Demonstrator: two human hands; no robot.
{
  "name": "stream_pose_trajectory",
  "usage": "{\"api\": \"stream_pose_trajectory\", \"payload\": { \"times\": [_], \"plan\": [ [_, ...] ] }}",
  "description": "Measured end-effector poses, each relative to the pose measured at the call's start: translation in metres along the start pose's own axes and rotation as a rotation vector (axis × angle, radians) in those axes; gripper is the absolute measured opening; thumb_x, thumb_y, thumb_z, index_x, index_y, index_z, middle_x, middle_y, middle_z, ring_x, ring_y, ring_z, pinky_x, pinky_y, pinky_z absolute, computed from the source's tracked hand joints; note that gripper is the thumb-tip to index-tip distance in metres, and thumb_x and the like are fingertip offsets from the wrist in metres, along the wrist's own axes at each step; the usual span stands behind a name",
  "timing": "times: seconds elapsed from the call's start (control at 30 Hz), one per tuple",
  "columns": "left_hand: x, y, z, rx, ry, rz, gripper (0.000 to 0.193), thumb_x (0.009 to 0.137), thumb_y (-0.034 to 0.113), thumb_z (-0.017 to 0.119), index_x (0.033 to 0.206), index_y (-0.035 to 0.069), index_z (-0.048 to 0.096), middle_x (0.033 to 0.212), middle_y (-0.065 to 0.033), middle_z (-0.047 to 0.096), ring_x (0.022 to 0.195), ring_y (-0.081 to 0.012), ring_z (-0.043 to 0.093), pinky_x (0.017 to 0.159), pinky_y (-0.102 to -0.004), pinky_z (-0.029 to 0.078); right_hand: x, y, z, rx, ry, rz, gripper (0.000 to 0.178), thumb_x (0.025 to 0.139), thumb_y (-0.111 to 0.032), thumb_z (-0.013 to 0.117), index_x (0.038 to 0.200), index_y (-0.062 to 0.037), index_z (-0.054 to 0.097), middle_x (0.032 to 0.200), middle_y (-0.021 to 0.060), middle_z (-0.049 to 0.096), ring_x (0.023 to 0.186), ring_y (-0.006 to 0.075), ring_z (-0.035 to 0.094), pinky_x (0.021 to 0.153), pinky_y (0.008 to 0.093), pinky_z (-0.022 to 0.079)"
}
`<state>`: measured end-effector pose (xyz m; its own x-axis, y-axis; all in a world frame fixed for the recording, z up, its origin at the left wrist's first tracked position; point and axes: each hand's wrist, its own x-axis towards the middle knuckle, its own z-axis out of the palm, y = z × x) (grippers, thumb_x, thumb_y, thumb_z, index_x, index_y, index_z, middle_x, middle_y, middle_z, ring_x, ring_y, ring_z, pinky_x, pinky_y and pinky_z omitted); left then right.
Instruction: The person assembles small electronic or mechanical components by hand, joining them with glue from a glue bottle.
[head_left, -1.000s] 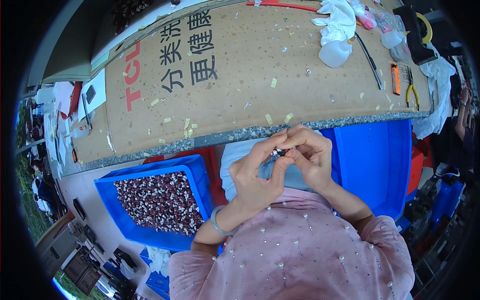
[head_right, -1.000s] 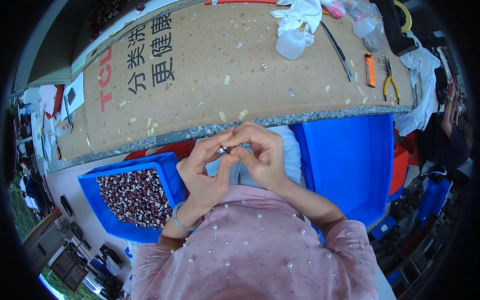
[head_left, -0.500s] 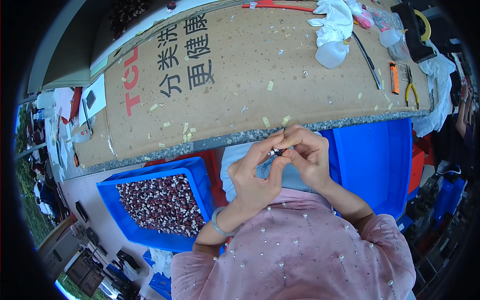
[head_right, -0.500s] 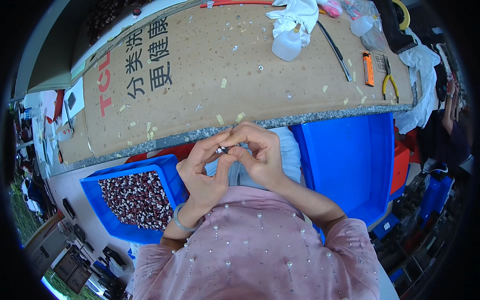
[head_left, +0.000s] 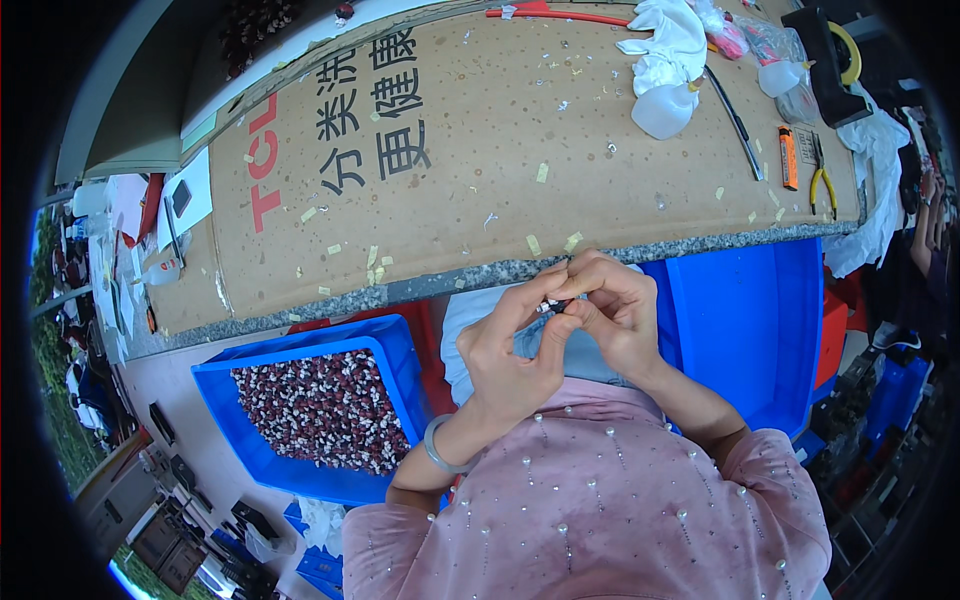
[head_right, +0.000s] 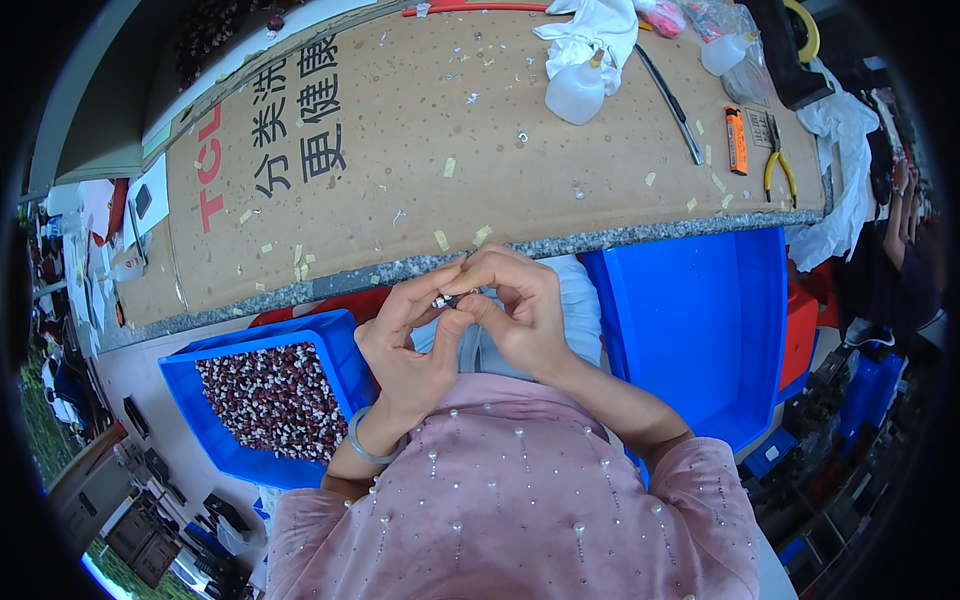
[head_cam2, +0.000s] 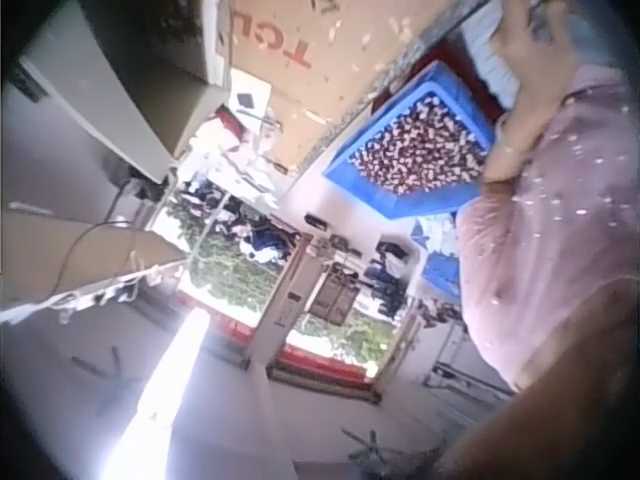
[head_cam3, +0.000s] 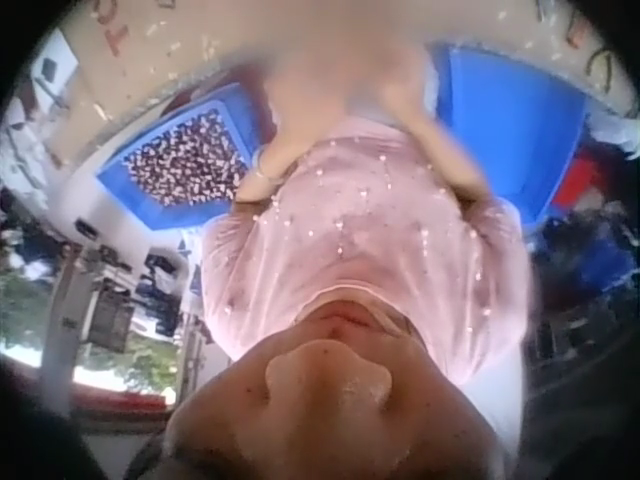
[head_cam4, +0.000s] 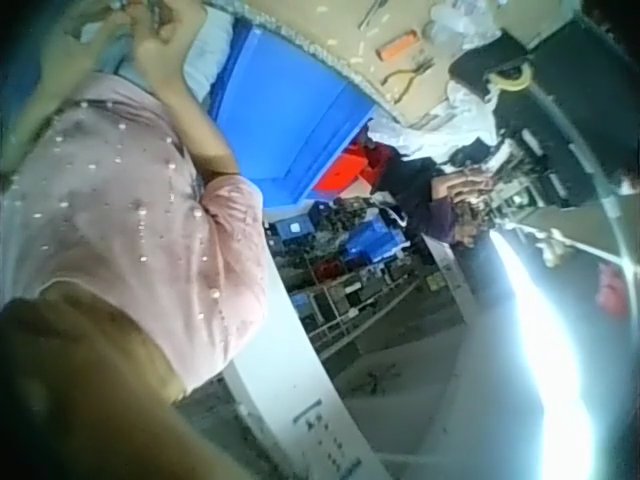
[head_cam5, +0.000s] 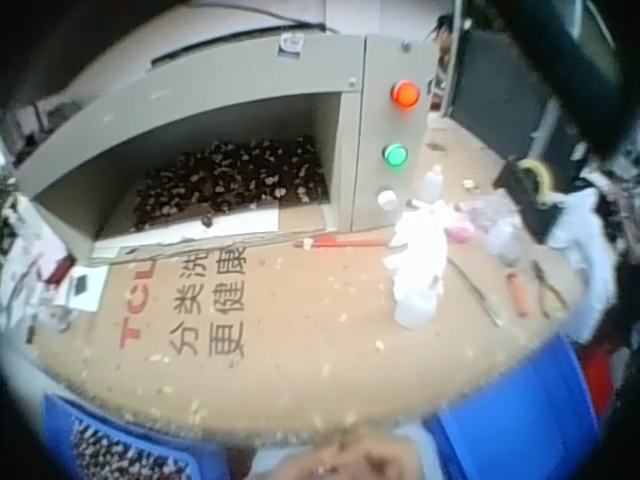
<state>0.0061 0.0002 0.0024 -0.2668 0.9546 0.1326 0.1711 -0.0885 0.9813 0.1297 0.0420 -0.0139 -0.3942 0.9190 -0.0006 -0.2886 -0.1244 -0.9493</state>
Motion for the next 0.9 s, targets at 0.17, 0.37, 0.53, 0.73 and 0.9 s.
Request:
{"api": "stream_pose_trajectory", "payload": {
  "times": [0.17,0.37,0.53,0.73,0.9],
  "plan": [
    [0.0007,0.0004,-0.0008,-0.006,-0.003,0.001,0.028,0.075,0.002,0.069,0.101,-0.005,0.061,0.096,-0.0189,0.066,0.085,-0.024,0.067,0.073,-0.0303,0.055,0.0007,-0.0008,0.0006,0.001,-0.004,0.011,0.021,0.071,0.016,0.055,0.086,0.004,0.063,0.083,0.0083,0.056,0.078,0.0131,0.054,0.068,0.023,0.042],
    [0.0009,0.0001,-0.0021,-0.01,0.0,-0.006,0.028,0.074,0.002,0.069,0.101,-0.005,0.061,0.096,-0.0191,0.066,0.085,-0.0243,0.067,0.073,-0.0302,0.054,0.0014,-0.0009,0.002,0.003,0.003,0.02,0.021,0.071,0.015,0.055,0.086,0.0042,0.063,0.083,0.008,0.056,0.077,0.0129,0.053,0.068,0.0229,0.042],
    [0.0011,-0.0018,-0.0023,-0.021,0.002,-0.005,0.028,0.074,0.001,0.069,0.101,-0.005,0.061,0.096,-0.0189,0.066,0.085,-0.0237,0.067,0.073,-0.03,0.054,0.002,-0.0002,0.0019,-0.012,0.005,0.023,0.021,0.07,0.016,0.056,0.086,0.0045,0.063,0.083,0.0082,0.056,0.077,0.0129,0.054,0.067,0.0228,0.042],
    [0.0013,-0.0014,-0.0034,-0.026,-0.002,-0.002,0.029,0.074,0.001,0.069,0.101,-0.005,0.06,0.098,-0.0183,0.066,0.085,-0.0223,0.067,0.072,-0.0293,0.055,0.0021,0.0013,0.0013,-0.023,-0.007,0.02,0.018,0.072,0.014,0.057,0.086,0.0044,0.063,0.084,0.0083,0.057,0.077,0.0129,0.054,0.068,0.0226,0.042],
    [0.009,0.0064,-0.0031,-0.44,-0.023,-0.296,0.038,0.078,0.004,0.067,0.112,-0.004,0.055,0.113,-0.0172,0.059,0.101,-0.0184,0.059,0.085,-0.0299,0.05,0.0066,-0.0011,0.0082,0.01,0.112,-0.001,0.013,0.074,0.007,0.063,0.086,0.0035,0.064,0.092,0.0101,0.058,0.085,0.0146,0.055,0.074,0.023,0.043]
  ]
}}
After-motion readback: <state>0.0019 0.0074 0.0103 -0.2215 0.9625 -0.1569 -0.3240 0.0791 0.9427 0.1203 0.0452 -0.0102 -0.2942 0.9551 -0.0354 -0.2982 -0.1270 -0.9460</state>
